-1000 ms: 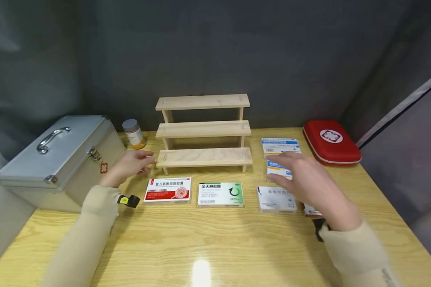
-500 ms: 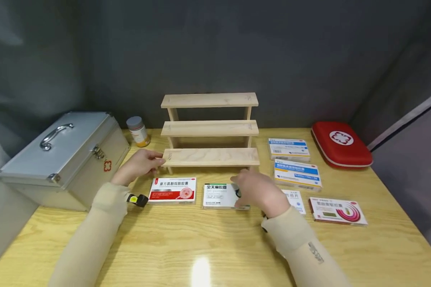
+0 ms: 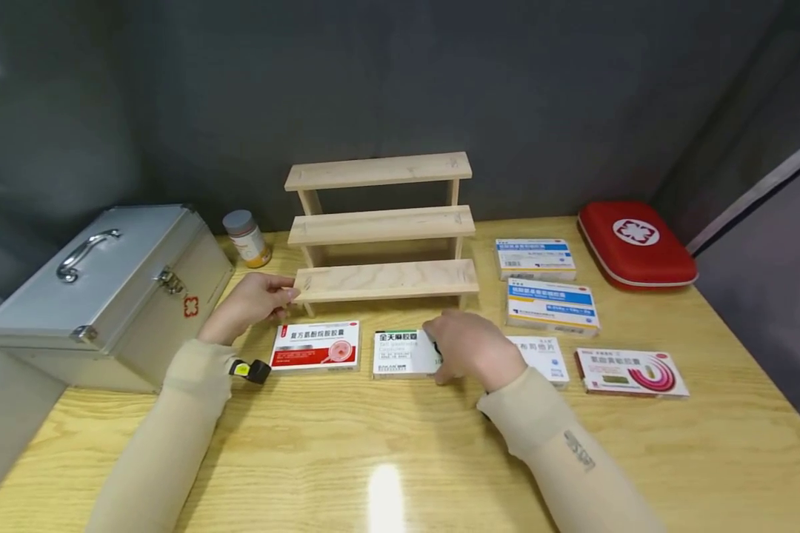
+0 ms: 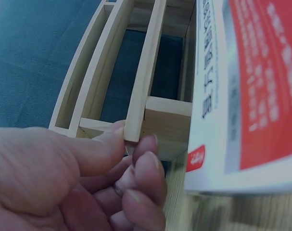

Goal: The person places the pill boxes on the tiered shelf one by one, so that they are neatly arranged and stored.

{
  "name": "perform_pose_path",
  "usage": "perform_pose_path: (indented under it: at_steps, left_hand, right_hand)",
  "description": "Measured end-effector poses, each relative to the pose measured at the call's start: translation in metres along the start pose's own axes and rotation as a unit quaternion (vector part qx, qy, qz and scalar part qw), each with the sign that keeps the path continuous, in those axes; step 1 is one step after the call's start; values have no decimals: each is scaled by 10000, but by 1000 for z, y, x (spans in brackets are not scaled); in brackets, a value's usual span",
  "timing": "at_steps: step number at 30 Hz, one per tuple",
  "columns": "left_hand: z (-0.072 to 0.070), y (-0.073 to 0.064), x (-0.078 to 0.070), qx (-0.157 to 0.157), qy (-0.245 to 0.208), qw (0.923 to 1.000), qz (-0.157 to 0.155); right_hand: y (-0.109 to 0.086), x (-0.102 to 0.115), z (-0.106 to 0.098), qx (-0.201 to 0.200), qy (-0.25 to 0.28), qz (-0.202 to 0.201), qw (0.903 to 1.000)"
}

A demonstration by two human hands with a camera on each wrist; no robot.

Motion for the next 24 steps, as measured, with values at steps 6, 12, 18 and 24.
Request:
perform_pose_path:
  at_steps: [6,12,18,24]
  left_hand:
    - [-1,0,-1,-30,1,10000,-27]
    - [0,1,0,-32,-7,10000,-80]
    - [-1,0,-1,-10,-8,10000,-53]
    - [-1,-1,-1,-23,44,10000,-58]
  right_hand:
    - [2,0,-2,48,68,-79,9999]
    - [2,-1,-1,79,125,-44,9999]
    - [3,-2,-1,62,127,-99,9999]
    - [1,-2,-2,17,186,-168,9997]
Point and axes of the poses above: each hand's wrist, its own y-axis towards the middle knuckle, its own z-axis out of the palm, x = y × z, the point moved 4 cm from there along y, towards the middle knuckle, and after that the axes turned 3 degrees about y, right-handed, at the moved point
